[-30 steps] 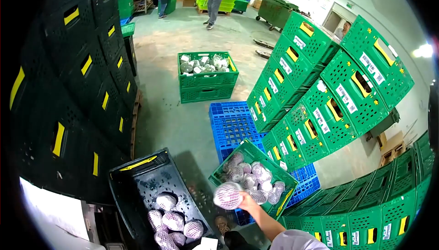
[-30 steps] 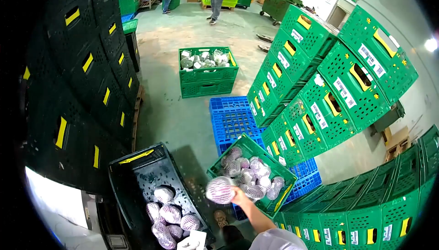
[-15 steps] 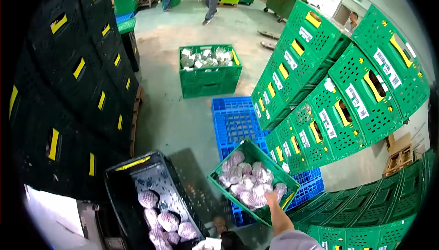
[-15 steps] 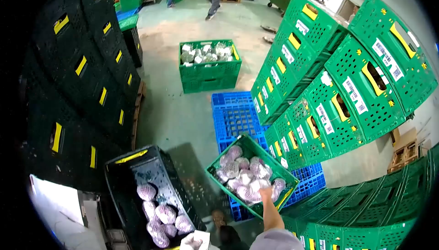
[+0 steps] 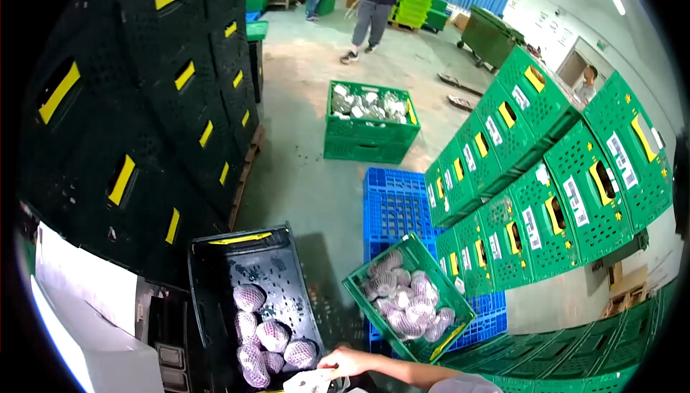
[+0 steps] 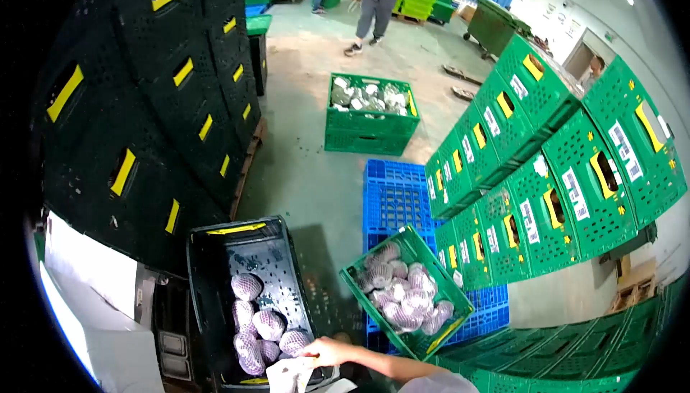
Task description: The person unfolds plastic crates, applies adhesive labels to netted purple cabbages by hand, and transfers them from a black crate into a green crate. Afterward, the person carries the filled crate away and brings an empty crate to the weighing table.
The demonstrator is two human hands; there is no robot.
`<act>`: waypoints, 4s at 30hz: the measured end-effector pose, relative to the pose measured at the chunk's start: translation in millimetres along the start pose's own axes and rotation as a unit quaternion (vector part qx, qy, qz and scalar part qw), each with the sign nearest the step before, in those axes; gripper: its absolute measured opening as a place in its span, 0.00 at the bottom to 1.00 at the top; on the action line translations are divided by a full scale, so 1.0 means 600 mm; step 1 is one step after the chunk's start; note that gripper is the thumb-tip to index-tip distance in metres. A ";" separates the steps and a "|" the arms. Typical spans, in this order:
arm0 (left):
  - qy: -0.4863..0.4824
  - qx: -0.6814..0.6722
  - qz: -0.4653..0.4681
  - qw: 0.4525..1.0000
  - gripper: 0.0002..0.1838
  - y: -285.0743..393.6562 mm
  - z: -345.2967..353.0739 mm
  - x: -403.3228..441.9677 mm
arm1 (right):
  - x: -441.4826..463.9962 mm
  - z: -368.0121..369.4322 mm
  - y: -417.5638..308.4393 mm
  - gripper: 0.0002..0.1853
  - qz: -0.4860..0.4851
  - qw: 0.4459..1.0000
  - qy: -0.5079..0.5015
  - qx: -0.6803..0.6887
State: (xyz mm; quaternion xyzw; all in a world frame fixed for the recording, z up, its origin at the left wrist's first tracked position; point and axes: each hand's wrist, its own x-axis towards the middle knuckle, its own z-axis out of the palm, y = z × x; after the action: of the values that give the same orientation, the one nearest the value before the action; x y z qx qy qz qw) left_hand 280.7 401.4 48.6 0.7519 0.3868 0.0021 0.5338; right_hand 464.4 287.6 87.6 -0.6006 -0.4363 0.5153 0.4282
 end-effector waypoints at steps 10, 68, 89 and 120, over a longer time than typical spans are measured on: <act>-0.080 0.016 0.021 0.996 0.09 -0.022 -0.096 -0.032 | 0.077 0.033 -0.025 0.08 0.063 0.993 0.021 -0.099; -0.008 -0.445 -0.357 0.821 0.08 -0.224 -0.132 -0.131 | 0.357 0.218 0.538 0.30 0.177 0.718 0.216 0.637; 0.035 -0.108 0.118 0.986 0.19 0.051 0.005 0.000 | 0.023 0.127 0.174 0.40 0.147 0.820 0.043 0.552; -0.148 -0.283 -0.133 0.938 0.07 0.080 0.166 0.013 | -0.253 -0.034 0.345 0.21 0.196 0.754 0.384 0.496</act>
State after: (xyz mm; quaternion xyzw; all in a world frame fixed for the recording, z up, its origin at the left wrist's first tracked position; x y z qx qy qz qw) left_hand 355.3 319.9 41.4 0.5037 0.3829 -0.0707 0.7712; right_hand 488.6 87.4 -72.4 -0.5239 0.2085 0.4582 0.6871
